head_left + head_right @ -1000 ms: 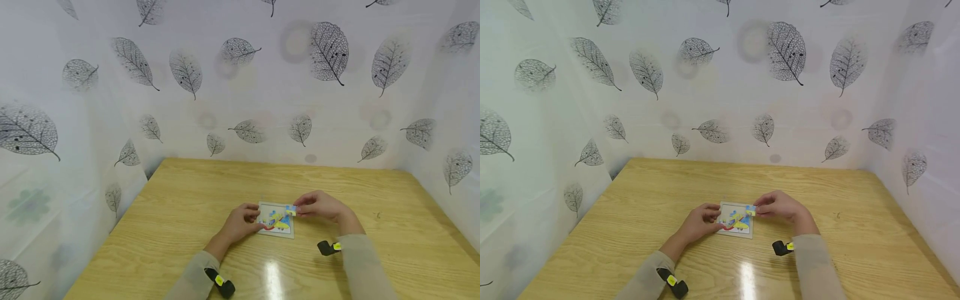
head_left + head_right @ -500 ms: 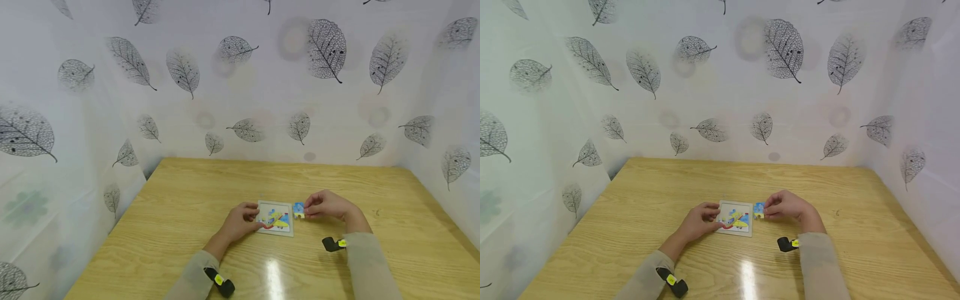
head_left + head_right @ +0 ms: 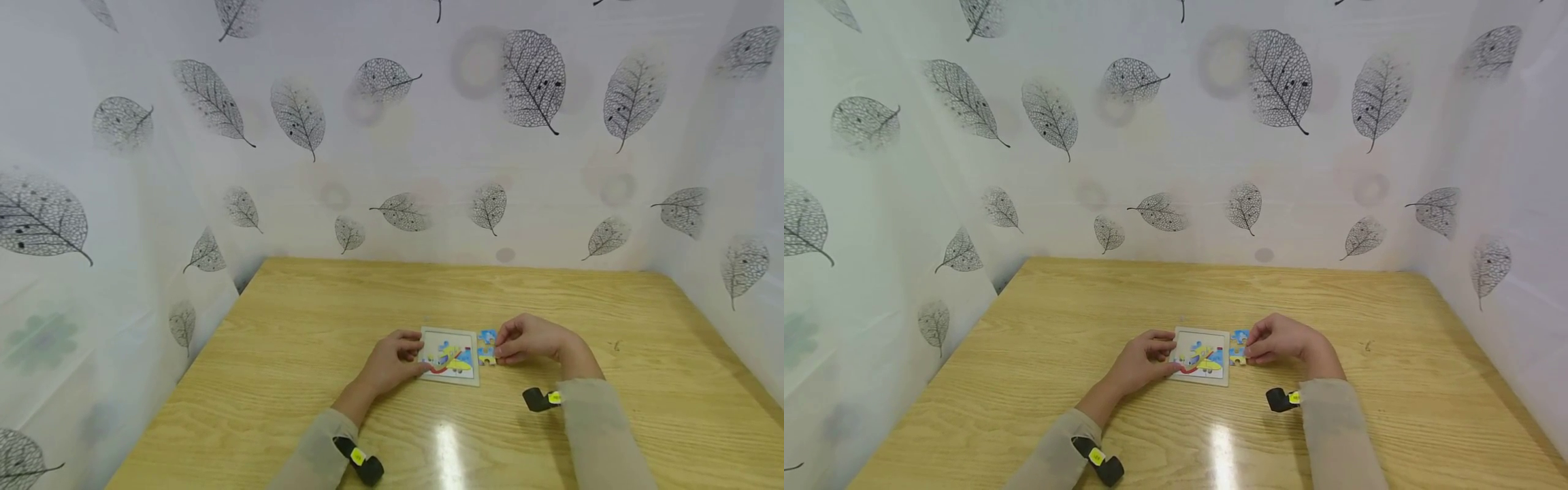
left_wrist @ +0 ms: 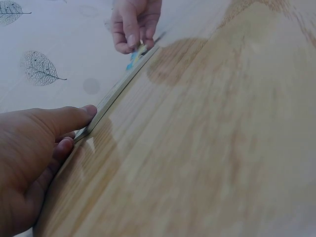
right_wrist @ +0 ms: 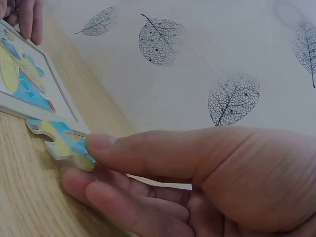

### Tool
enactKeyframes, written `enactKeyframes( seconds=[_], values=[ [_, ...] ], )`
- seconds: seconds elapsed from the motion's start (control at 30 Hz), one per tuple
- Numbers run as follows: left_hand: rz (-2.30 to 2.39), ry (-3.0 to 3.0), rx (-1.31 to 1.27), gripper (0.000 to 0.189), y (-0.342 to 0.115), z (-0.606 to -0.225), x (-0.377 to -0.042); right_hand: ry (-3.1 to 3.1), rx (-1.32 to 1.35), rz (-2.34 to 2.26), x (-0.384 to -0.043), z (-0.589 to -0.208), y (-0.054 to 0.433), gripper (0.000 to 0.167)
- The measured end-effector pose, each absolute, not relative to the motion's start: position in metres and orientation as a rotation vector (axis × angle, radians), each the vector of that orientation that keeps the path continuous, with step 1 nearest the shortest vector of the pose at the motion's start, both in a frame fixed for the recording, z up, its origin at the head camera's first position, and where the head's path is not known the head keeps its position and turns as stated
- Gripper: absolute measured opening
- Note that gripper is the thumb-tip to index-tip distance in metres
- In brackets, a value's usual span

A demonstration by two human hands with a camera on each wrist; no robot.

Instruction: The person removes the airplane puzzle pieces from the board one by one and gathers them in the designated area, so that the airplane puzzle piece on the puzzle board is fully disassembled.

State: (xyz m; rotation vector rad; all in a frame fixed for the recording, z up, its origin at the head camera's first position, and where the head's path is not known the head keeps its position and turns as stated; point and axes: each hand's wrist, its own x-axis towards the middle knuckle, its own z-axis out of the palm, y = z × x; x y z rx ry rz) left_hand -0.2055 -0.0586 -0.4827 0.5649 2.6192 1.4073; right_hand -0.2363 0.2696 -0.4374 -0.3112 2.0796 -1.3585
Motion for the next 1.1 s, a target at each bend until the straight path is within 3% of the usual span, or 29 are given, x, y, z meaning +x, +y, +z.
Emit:
enactKeyframes(
  seconds=[1.1],
  values=[
    [1.429, 2.617, 0.575, 0.046, -0.058, -0.48, -0.204, 2.127, -0.441, -1.427, -0.241, -0.441, 0.24, 0.042]
  ],
)
